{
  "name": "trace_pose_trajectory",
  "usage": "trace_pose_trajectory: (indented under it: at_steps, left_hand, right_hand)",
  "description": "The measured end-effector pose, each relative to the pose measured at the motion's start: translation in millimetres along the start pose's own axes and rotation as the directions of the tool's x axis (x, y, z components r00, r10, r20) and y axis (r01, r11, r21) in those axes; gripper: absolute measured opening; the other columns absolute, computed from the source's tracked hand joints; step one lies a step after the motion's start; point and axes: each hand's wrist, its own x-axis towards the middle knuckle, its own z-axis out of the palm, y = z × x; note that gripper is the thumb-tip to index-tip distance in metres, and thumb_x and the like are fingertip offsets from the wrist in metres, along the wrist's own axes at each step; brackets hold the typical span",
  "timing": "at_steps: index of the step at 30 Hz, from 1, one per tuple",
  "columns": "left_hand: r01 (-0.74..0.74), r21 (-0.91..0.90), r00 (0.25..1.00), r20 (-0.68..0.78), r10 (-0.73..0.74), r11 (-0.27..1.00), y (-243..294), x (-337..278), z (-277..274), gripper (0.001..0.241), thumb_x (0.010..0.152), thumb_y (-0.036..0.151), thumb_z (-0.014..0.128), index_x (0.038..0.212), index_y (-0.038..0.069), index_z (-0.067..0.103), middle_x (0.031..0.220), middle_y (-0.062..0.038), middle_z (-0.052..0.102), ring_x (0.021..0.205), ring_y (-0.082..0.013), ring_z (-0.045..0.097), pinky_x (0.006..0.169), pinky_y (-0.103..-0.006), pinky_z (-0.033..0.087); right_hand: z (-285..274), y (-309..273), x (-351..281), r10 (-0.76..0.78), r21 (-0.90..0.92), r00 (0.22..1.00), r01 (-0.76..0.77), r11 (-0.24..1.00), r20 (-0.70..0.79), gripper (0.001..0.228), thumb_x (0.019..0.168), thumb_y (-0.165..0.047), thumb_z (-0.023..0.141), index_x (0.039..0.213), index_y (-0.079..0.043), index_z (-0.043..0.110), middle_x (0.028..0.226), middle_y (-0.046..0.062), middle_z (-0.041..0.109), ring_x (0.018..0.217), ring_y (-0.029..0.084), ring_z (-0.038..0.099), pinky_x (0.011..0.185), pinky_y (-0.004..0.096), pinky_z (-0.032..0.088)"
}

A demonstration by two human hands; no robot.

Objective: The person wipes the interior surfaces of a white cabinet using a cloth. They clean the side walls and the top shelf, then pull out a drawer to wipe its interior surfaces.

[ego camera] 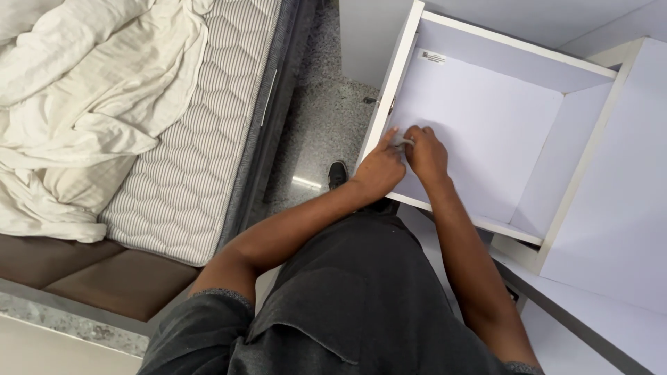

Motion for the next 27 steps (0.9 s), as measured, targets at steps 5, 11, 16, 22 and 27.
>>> trace_pose_trajectory:
  at_steps: [5, 11, 16, 22, 27]
  left_hand:
    - [-0.028, -0.071, 1.0, -0.007, 0.028, 0.997, 11, 22, 64, 0.019, 0.085, 0.013, 0.062, 0.088, 0.007, 0.079, 0.09, -0.014, 0.077, 0.088, -0.029, 0.074, 0.092, -0.0443, 0.051]
    - [0.09, -0.207, 0.96, 0.277, -0.029, 0.974, 16, 27, 68, 0.023, 0.091, 0.018, 0.059, 0.09, 0.009, 0.08, 0.092, -0.013, 0.077, 0.086, -0.0272, 0.074, 0.088, -0.0425, 0.052]
    - [0.138, -0.085, 0.978, 0.168, -0.122, 0.987, 20, 42, 128, 0.026, 0.086, 0.02, 0.059, 0.096, 0.006, 0.079, 0.095, -0.014, 0.078, 0.088, -0.0266, 0.073, 0.082, -0.0404, 0.05]
    - [0.103, -0.142, 0.923, 0.383, -0.041, 0.984, 16, 31, 66, 0.029, 0.096, 0.018, 0.054, 0.1, 0.008, 0.081, 0.106, -0.013, 0.078, 0.101, -0.0293, 0.071, 0.102, -0.0431, 0.044]
    - [0.05, -0.125, 0.9, 0.435, 0.01, 0.991, 17, 45, 97, 0.031, 0.094, 0.021, 0.055, 0.104, 0.005, 0.08, 0.111, -0.017, 0.076, 0.11, -0.0304, 0.068, 0.106, -0.0454, 0.038]
  right_hand:
    - [-4, 5, 12, -0.161, 0.082, 0.987, 0.159, 0.984, 0.019, 0.022, 0.086, 0.001, 0.071, 0.103, -0.011, 0.074, 0.109, 0.012, 0.067, 0.089, 0.034, 0.069, 0.077, 0.043, 0.056]
    - [7, 19, 11, -0.114, 0.067, 0.993, 0.117, 0.991, -0.04, 0.027, 0.084, 0.004, 0.071, 0.098, -0.017, 0.081, 0.113, 0.009, 0.068, 0.101, 0.03, 0.07, 0.085, 0.04, 0.057]
    - [-2, 3, 9, -0.334, 0.165, 0.937, 0.347, 0.923, -0.099, 0.037, 0.076, -0.009, 0.086, 0.111, -0.007, 0.075, 0.124, 0.015, 0.062, 0.115, 0.04, 0.059, 0.093, 0.046, 0.051]
    - [5, 10, 9, -0.253, 0.087, 0.961, 0.263, 0.961, -0.115, 0.034, 0.077, 0.001, 0.08, 0.109, -0.009, 0.071, 0.129, 0.013, 0.061, 0.118, 0.038, 0.058, 0.095, 0.047, 0.053]
    - [2, 2, 14, -0.318, 0.096, 0.945, 0.324, 0.941, -0.075, 0.036, 0.079, 0.008, 0.072, 0.112, -0.007, 0.071, 0.124, 0.013, 0.065, 0.116, 0.038, 0.06, 0.093, 0.046, 0.053]
